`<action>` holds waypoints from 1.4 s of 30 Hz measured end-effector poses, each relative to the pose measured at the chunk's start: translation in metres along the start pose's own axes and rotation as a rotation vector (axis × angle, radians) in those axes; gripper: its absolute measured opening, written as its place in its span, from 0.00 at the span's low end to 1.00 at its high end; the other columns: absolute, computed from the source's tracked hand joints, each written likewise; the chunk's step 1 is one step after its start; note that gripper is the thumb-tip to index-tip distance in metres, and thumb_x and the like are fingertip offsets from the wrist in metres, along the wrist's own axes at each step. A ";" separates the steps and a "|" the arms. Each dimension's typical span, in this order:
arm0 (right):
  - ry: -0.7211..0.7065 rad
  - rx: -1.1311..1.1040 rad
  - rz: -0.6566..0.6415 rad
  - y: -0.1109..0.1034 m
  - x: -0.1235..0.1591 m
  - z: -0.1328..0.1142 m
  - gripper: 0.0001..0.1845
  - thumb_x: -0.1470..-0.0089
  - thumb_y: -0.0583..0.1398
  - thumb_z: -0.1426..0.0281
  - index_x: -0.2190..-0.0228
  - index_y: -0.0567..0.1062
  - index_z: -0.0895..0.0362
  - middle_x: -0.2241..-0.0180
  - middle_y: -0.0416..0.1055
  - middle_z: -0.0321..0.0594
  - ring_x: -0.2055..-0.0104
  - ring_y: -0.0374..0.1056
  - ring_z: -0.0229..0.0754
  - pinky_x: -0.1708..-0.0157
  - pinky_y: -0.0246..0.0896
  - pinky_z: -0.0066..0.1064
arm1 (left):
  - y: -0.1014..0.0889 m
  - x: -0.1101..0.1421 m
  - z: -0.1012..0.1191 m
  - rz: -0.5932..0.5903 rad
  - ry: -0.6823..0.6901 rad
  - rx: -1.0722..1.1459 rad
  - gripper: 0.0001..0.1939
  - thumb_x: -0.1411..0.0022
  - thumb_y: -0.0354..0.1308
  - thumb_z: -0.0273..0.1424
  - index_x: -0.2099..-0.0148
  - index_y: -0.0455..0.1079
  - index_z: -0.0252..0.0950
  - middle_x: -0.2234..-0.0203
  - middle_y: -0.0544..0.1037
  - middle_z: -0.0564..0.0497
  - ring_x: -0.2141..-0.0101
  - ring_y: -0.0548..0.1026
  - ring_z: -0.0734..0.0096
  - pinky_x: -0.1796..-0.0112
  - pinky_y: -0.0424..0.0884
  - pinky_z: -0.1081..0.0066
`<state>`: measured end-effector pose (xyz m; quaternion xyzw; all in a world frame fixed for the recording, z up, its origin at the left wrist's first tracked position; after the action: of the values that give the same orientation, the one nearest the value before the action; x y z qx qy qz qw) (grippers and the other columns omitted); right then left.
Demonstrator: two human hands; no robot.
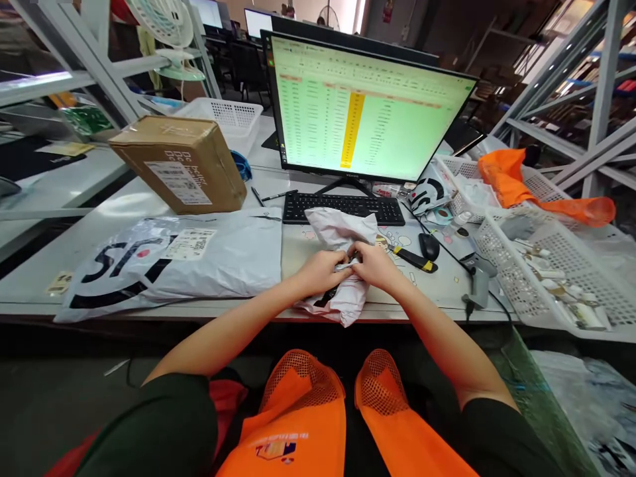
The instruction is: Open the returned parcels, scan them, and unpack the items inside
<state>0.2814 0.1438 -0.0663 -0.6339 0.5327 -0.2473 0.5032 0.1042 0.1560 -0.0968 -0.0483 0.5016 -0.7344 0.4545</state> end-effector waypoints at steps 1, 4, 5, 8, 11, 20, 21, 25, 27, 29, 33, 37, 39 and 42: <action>-0.037 0.010 -0.011 0.000 0.003 0.002 0.12 0.49 0.61 0.76 0.61 0.78 0.56 0.69 0.77 0.37 0.68 0.68 0.42 0.67 0.53 0.30 | 0.001 -0.001 0.000 -0.011 0.012 -0.039 0.10 0.34 0.57 0.34 0.69 0.68 0.37 0.74 0.77 0.51 0.72 0.73 0.67 0.68 0.62 0.69; -0.141 0.111 0.001 0.006 0.011 0.006 0.05 0.45 0.59 0.75 0.67 0.76 0.56 0.68 0.76 0.40 0.65 0.68 0.44 0.65 0.53 0.31 | 0.005 -0.003 0.000 0.014 0.040 -0.192 0.12 0.37 0.55 0.31 0.74 0.67 0.37 0.76 0.77 0.49 0.71 0.74 0.64 0.66 0.63 0.66; -0.162 0.146 0.024 0.009 0.012 0.006 0.05 0.44 0.59 0.75 0.68 0.75 0.56 0.67 0.75 0.42 0.64 0.68 0.45 0.64 0.53 0.32 | 0.005 -0.004 0.000 0.033 0.036 -0.233 0.12 0.37 0.55 0.31 0.74 0.67 0.38 0.77 0.77 0.48 0.71 0.74 0.63 0.65 0.63 0.66; -0.186 0.191 0.122 0.018 0.012 0.008 0.07 0.43 0.56 0.77 0.70 0.73 0.57 0.65 0.73 0.45 0.64 0.66 0.46 0.63 0.52 0.34 | 0.009 -0.011 -0.003 0.100 -0.026 -0.306 0.12 0.38 0.54 0.31 0.75 0.67 0.38 0.78 0.77 0.47 0.72 0.74 0.62 0.65 0.64 0.65; -0.207 0.170 0.191 0.026 0.005 0.010 0.08 0.41 0.55 0.78 0.71 0.71 0.56 0.67 0.72 0.45 0.65 0.64 0.46 0.63 0.51 0.36 | 0.015 -0.019 -0.007 0.154 -0.097 -0.333 0.12 0.41 0.54 0.31 0.77 0.66 0.38 0.79 0.76 0.46 0.72 0.74 0.60 0.66 0.64 0.63; -0.400 -0.111 0.288 0.018 0.072 0.020 0.16 0.41 0.48 0.78 0.78 0.63 0.52 0.75 0.66 0.41 0.69 0.63 0.45 0.67 0.55 0.37 | -0.042 -0.015 -0.072 0.485 -0.419 -0.272 0.07 0.45 0.53 0.21 0.70 0.62 0.39 0.73 0.72 0.50 0.68 0.70 0.63 0.65 0.65 0.64; -0.376 -0.165 0.293 0.013 0.086 0.026 0.17 0.40 0.48 0.79 0.77 0.63 0.51 0.75 0.65 0.41 0.69 0.63 0.45 0.68 0.56 0.37 | -0.058 -0.013 -0.082 0.558 -0.466 -0.260 0.08 0.41 0.50 0.20 0.70 0.60 0.39 0.74 0.70 0.52 0.67 0.68 0.65 0.63 0.66 0.65; -0.295 -0.283 0.329 -0.001 0.108 0.044 0.14 0.41 0.49 0.79 0.73 0.67 0.52 0.73 0.68 0.40 0.70 0.65 0.43 0.68 0.62 0.36 | -0.078 -0.009 -0.091 0.547 -0.404 -0.213 0.12 0.37 0.48 0.20 0.70 0.56 0.39 0.73 0.67 0.53 0.65 0.67 0.68 0.58 0.67 0.65; -0.306 -0.321 0.377 -0.001 0.096 0.040 0.13 0.41 0.50 0.79 0.68 0.70 0.52 0.66 0.73 0.43 0.62 0.70 0.46 0.61 0.67 0.39 | -0.060 -0.007 -0.075 0.484 -0.343 -0.178 0.10 0.39 0.49 0.20 0.69 0.58 0.40 0.73 0.69 0.53 0.66 0.69 0.68 0.59 0.68 0.66; -0.362 -0.346 0.420 0.003 0.079 0.028 0.14 0.41 0.51 0.79 0.60 0.72 0.53 0.56 0.75 0.46 0.51 0.71 0.49 0.50 0.67 0.45 | -0.036 -0.002 -0.052 0.405 -0.257 -0.126 0.07 0.40 0.48 0.22 0.66 0.62 0.39 0.71 0.72 0.52 0.66 0.71 0.66 0.60 0.69 0.66; -0.471 -0.284 0.306 0.021 0.055 0.009 0.12 0.38 0.56 0.75 0.54 0.73 0.55 0.48 0.74 0.48 0.44 0.68 0.50 0.43 0.64 0.48 | 0.000 0.012 -0.016 0.211 -0.082 -0.004 0.09 0.39 0.48 0.25 0.62 0.68 0.38 0.68 0.76 0.49 0.64 0.73 0.64 0.59 0.69 0.66; -0.418 -0.195 0.212 0.045 0.050 0.010 0.11 0.38 0.60 0.70 0.53 0.74 0.57 0.53 0.76 0.48 0.48 0.69 0.52 0.45 0.64 0.47 | 0.014 0.023 -0.007 0.299 -0.194 0.239 0.08 0.40 0.49 0.25 0.65 0.68 0.37 0.68 0.75 0.49 0.63 0.74 0.64 0.58 0.69 0.66; -0.339 -0.113 0.230 0.055 0.050 0.013 0.17 0.39 0.62 0.69 0.49 0.73 0.60 0.51 0.74 0.52 0.45 0.66 0.56 0.44 0.62 0.50 | 0.016 0.026 -0.005 0.304 -0.229 0.325 0.08 0.37 0.49 0.27 0.65 0.69 0.36 0.67 0.75 0.48 0.61 0.74 0.64 0.56 0.70 0.66; -0.256 -0.020 0.218 0.066 0.046 0.016 0.15 0.39 0.63 0.68 0.52 0.75 0.60 0.52 0.72 0.54 0.46 0.65 0.59 0.46 0.63 0.50 | 0.013 0.027 -0.002 0.217 -0.199 0.286 0.13 0.31 0.47 0.32 0.67 0.69 0.36 0.67 0.74 0.47 0.62 0.74 0.64 0.56 0.69 0.66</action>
<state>0.2813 0.1119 -0.1416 -0.6038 0.5321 -0.1031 0.5845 0.0951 0.1368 -0.1186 -0.0011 0.3473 -0.7364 0.5807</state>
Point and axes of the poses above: each hand's wrist, its own x-axis away from the middle knuckle, its own y-axis out of the palm, z = x × y, the point moved 1 cm from there along -x, towards the middle knuckle
